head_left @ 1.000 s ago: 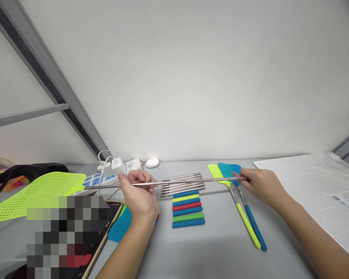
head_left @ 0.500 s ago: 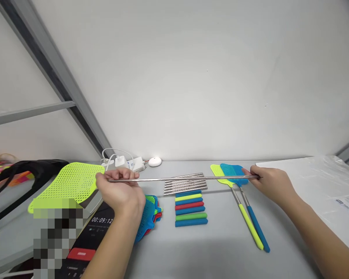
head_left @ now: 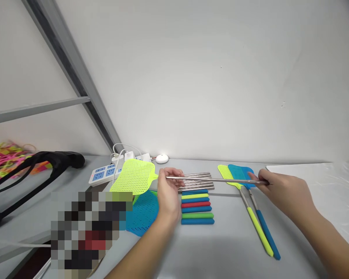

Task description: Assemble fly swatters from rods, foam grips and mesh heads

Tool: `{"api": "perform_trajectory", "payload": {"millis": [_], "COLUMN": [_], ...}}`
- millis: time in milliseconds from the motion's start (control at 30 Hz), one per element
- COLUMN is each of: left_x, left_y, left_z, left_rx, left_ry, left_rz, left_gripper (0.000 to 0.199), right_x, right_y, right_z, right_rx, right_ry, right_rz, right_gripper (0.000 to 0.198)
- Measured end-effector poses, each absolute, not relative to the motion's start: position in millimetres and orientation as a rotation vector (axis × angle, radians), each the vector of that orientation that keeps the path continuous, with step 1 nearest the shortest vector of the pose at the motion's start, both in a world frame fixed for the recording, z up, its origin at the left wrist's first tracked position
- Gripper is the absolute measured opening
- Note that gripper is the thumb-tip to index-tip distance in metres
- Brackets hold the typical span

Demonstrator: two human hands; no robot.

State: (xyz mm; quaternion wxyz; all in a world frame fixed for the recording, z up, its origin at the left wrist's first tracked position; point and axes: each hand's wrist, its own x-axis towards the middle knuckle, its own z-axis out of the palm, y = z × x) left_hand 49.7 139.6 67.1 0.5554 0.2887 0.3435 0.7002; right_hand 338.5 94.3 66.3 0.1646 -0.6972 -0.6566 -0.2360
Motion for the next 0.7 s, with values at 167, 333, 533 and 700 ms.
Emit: {"api": "perform_trajectory", "payload": {"millis": [167,333,533,700], "left_x": [48.2,42.2,39.1,80.5], "left_y": [139.3,146.8,153.5,112.6], "left_z": [68.5,69.0,63.8,51.6], "left_rx": [0.579,0.57,0.649,0.862], "left_ry": [0.772,0.875,0.974,0.95], "left_rz": [1.716,1.856,1.827,1.514], "left_gripper": [0.047,0.034,0.043,0.058], "right_x": [363.1,370.7,354.0,298.0], "right_y": [104.6,105.6,98.3,83.1], "right_z": [57.8,56.8,66.7,66.2], "right_rx": [-2.029,-2.027,-2.13,-1.965], "right_ry": [-1.879,-1.842,-1.773,-1.939], "right_rz": [-0.5,-0.525,-0.578,-0.573], "right_gripper": [0.046,0.046,0.049,0.04]}}
